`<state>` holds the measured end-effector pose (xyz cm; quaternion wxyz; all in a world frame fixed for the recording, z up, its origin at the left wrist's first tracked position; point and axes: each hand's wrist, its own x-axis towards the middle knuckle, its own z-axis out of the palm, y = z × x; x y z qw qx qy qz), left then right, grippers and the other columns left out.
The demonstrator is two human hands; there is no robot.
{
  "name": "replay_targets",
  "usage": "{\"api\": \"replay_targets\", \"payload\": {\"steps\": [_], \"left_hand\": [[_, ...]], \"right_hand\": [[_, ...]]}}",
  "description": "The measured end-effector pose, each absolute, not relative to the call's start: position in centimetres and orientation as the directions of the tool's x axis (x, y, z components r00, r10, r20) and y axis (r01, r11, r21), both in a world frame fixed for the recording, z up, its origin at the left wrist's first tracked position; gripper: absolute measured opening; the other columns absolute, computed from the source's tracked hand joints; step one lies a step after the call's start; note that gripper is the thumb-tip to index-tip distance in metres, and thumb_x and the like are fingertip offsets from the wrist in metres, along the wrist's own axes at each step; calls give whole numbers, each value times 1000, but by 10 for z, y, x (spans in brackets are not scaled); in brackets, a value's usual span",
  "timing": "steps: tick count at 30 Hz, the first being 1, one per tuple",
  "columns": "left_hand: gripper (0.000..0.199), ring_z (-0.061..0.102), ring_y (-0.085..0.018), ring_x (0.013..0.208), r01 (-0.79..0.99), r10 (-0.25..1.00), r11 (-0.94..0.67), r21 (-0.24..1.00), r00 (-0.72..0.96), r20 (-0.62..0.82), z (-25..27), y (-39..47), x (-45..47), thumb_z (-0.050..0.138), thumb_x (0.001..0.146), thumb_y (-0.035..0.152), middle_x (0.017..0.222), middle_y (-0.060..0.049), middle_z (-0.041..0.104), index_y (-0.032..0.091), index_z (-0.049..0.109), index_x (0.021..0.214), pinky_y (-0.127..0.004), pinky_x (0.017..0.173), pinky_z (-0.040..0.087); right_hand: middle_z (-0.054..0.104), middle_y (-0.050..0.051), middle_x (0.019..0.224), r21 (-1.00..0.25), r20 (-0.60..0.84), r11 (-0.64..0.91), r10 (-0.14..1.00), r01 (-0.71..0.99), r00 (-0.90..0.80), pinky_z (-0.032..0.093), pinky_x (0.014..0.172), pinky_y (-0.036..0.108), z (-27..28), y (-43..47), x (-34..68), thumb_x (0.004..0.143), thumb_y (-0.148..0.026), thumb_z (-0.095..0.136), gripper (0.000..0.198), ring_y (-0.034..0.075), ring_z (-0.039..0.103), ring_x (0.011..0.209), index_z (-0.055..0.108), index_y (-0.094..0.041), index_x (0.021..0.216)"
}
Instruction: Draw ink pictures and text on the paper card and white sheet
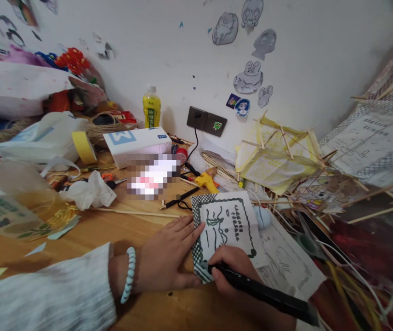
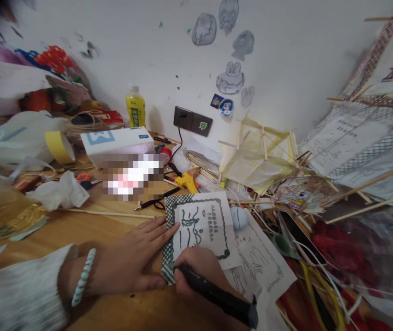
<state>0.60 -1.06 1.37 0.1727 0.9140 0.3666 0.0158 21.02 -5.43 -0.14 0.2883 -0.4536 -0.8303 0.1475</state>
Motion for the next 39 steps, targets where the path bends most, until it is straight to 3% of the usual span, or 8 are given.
{"api": "replay_targets", "payload": {"steps": [5, 11, 16, 19, 23, 31, 39], "left_hand": [[101, 24, -38, 139, 658, 671, -683, 317, 737, -84, 12, -9, 5, 63, 72, 61, 148, -21, 34, 6, 24, 148, -52, 112, 24], [101, 23, -39, 139, 649, 665, -678, 346, 741, -86, 12, -8, 5, 64, 72, 60, 148, -23, 33, 5, 25, 147, -54, 112, 23], [107, 22, -40, 139, 660, 700, -634, 403, 711, -65, 9, -9, 5, 68, 68, 61, 149, -23, 29, 6, 24, 148, -55, 111, 24], [108, 21, -38, 139, 693, 735, -595, 407, 674, -74, 8, -9, 5, 69, 67, 61, 150, -24, 27, 7, 21, 148, -53, 111, 25], [108, 22, -37, 139, 697, 743, -608, 380, 668, -39, 8, -9, 5, 66, 68, 62, 150, -23, 28, 9, 19, 149, -53, 111, 26], [98, 20, -35, 140, 684, 735, -621, 383, 678, -20, 5, -10, 4, 63, 73, 52, 151, -21, 28, 9, 18, 149, -52, 111, 25], [103, 21, -38, 140, 691, 733, -609, 390, 678, -56, 8, -10, 5, 66, 70, 53, 151, -21, 28, 7, 19, 149, -53, 112, 24]], "right_hand": [[64, 1, 59, -545, 300, 557, 828, 627, -474, 44, 54, 25, 6, -55, 207, 77, -27, 54, 16, 16, 59, 57, 59, -23, 63], [65, 1, 61, -624, 269, 551, 817, 555, -509, 45, 57, 25, 10, -58, 208, 80, -29, 47, 18, 16, 60, 58, 61, -22, 70], [64, 1, 69, -741, 297, 444, 889, 503, -348, 48, 59, 24, 3, -53, 214, 81, -24, 48, 12, 16, 62, 64, 59, -21, 85], [64, 2, 79, -789, 339, 412, 911, 456, -236, 51, 63, 25, -1, -47, 215, 81, -22, 51, 19, 16, 63, 69, 57, -21, 99], [68, 4, 89, -744, 394, 466, 885, 479, -248, 53, 70, 26, 0, -46, 211, 76, -17, 55, 23, 17, 65, 78, 59, -21, 98], [66, 2, 62, -567, 329, 485, 874, 665, -357, 45, 51, 25, 3, -56, 205, 71, -18, 54, 9, 17, 62, 58, 60, -23, 66], [63, 2, 54, -533, 277, 494, 869, 687, -410, 39, 46, 24, 9, -52, 200, 73, -20, 55, 14, 16, 58, 51, 60, -23, 60]]}}
